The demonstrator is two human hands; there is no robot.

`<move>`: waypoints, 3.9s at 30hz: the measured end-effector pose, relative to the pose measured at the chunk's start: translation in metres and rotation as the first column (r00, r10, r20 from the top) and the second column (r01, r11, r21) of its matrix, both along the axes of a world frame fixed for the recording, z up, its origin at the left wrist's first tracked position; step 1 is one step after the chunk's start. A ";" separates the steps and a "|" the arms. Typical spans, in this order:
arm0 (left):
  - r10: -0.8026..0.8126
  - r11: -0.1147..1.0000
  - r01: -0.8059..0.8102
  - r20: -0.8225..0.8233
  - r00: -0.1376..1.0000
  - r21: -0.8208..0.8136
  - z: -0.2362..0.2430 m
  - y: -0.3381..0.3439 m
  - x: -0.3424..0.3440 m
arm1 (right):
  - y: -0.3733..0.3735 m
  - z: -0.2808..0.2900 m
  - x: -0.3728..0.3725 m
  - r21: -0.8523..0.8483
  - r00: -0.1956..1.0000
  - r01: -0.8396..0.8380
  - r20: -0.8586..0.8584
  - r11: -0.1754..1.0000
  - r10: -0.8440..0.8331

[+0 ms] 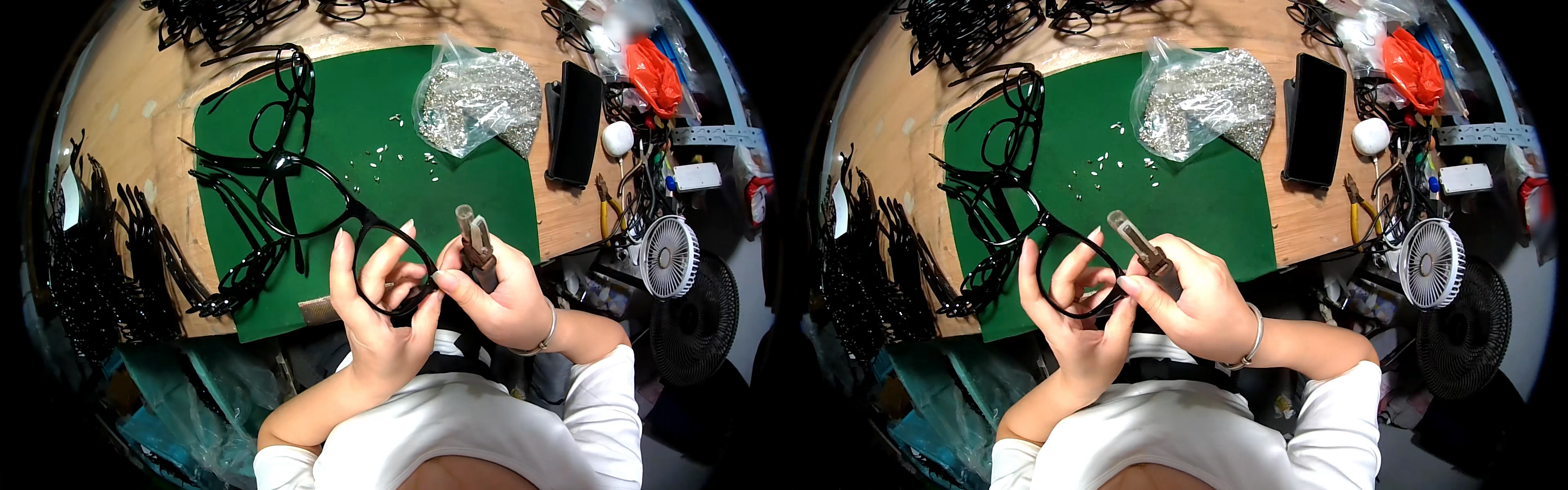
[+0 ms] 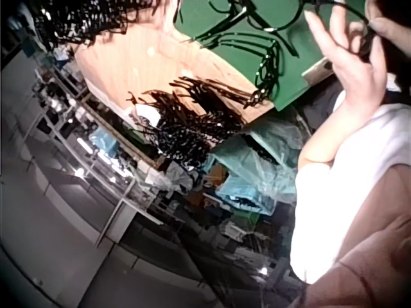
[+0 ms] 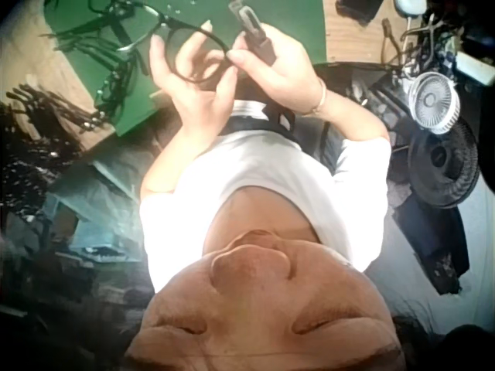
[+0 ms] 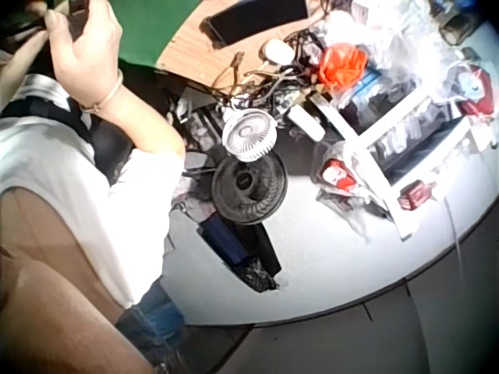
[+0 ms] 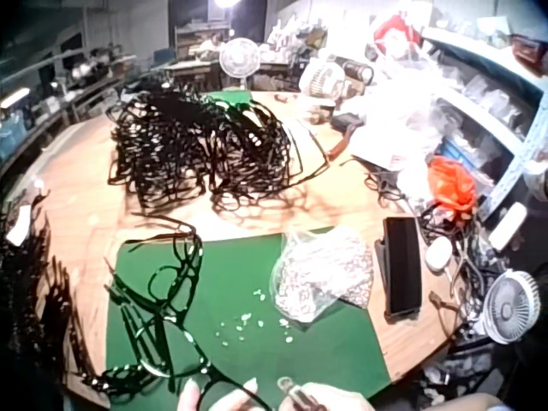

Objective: The person uses pliers to adjust the arms and frames of multiple black eyeglasses on a green mat. They repeatedly pick up glasses, bend or tighten parts with pliers, and place them back on the table. The workspace contains many glasses, small metal parts, and tools.

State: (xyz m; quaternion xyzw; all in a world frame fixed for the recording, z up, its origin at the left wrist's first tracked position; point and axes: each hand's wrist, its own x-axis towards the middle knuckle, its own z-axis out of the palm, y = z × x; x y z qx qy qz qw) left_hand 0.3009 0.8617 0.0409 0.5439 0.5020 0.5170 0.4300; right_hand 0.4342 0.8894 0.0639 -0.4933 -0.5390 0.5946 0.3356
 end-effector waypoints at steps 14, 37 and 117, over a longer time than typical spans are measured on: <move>-0.019 0.988 0.056 0.248 0.969 -0.145 0.014 0.004 -0.009 | 0.010 0.018 -0.007 -0.387 0.969 -0.133 -0.243 0.912 0.038; -0.165 0.847 0.401 0.545 0.822 -0.348 0.035 0.003 -0.058 | 0.023 0.035 0.015 -0.426 0.640 -0.688 0.027 0.588 0.768; -0.135 0.805 0.383 0.489 0.862 -0.453 0.033 -0.014 -0.044 | 0.033 0.012 -0.024 -0.579 0.922 -0.262 -0.385 0.772 0.024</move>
